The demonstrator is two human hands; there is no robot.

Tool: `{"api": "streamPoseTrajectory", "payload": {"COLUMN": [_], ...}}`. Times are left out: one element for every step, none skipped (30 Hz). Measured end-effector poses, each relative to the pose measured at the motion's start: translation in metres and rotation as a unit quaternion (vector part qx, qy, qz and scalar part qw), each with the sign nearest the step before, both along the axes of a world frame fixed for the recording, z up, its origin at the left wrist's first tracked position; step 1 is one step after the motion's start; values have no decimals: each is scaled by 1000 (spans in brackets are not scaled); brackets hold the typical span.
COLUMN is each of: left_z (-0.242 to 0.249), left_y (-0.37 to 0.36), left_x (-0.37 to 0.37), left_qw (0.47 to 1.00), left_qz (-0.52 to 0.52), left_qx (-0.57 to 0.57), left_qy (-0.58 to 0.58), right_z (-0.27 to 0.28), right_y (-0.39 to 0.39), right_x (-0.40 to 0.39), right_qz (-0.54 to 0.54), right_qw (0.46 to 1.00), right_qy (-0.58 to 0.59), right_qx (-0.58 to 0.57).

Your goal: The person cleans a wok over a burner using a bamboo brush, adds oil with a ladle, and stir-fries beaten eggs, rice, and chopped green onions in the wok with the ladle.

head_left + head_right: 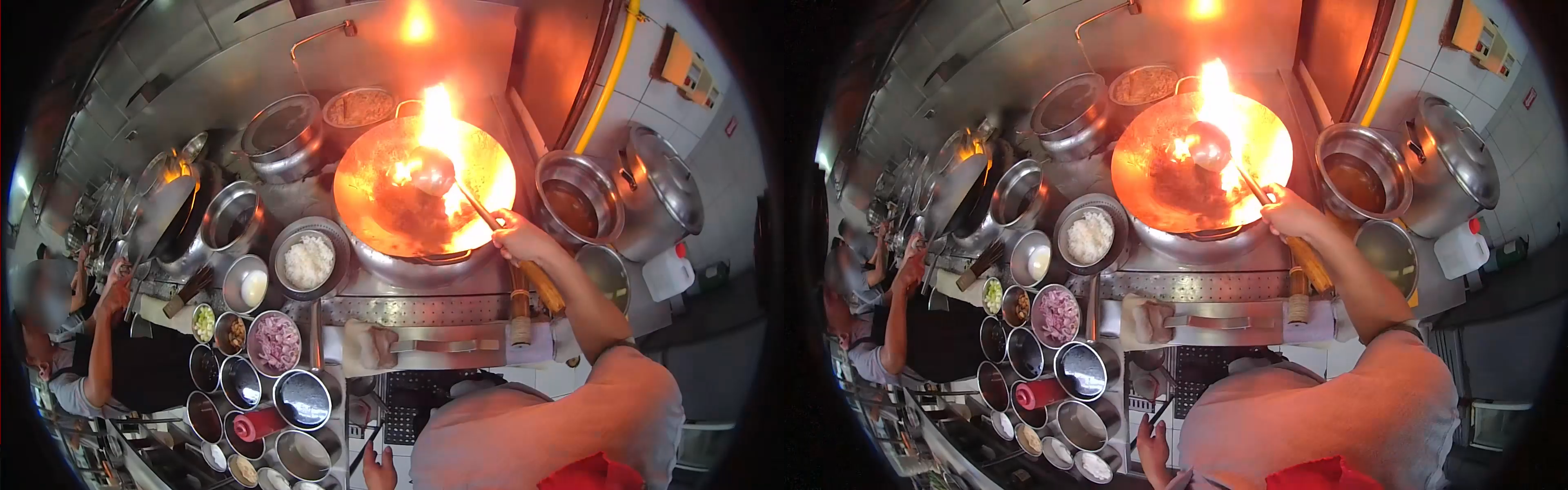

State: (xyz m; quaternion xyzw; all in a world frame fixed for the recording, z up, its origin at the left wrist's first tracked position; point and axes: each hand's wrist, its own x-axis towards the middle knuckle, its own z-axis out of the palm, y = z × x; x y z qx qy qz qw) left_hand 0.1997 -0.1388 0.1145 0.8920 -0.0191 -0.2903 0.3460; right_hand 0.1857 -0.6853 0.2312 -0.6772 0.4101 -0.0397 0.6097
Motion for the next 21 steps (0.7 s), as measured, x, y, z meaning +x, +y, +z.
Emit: {"api": "streamPoseTrajectory", "payload": {"left_z": [-5,-8,-11,-10,-10,-10,-9,-7,-3,-1,-7,-5,3,11,21,28,27,22,23,26,31], "left_y": [1,2,3,3,4,4,4,4,3,2,5,4,3,4,6,10,19,28,35,44,54], "left_x": [-2,-5,-9,-14,-18,-21,-26,-31,-32,-34,-39,-42,-45,-48,-53,-61,-73,-83,-91,-100,-108], "left_qw": [1000,1000,999,999,999,999,998,998,998,997,996,995,993,989,985,979,972,965,960,948,940], "left_qz": [9,15,24,37,40,48,62,55,53,51,80,79,87,111,129,154,192,224,244,284,311], "left_qx": [-22,-24,-27,-29,-21,-13,-5,6,18,30,-2,-11,-16,-16,-24,-29,-18,-12,-12,-8,-7], "left_qy": [-1,-7,-13,-20,-18,-18,-18,-26,-33,-40,-47,-62,-78,-98,-113,-131,-134,-137,-139,-141,-141], "right_z": [0,0,2,4,13,26,37,43,46,47,47,50,33,6,-34,-64,-45,-26,-28,-66,-73], "right_y": [-2,-4,-5,-6,-1,9,15,20,27,36,47,53,47,34,2,3,32,62,86,72,91], "right_x": [0,0,2,5,10,14,19,29,45,63,82,100,121,156,194,244,269,295,326,381,401], "right_qz": [-2,-18,-30,-39,-40,-90,-75,-51,-58,-66,-35,42,113,195,262,319,325,324,211,240,212], "right_qw": [999,997,993,987,981,966,944,914,899,885,897,922,880,822,732,625,730,822,904,905,931], "right_qy": [-27,-52,-76,-98,-134,-168,-226,-279,-288,-294,-290,-202,-222,-229,-243,-237,-270,-269,-304,-316,-292], "right_qx": [26,57,89,122,138,174,230,290,323,356,331,329,405,483,579,672,537,383,213,152,54]}}
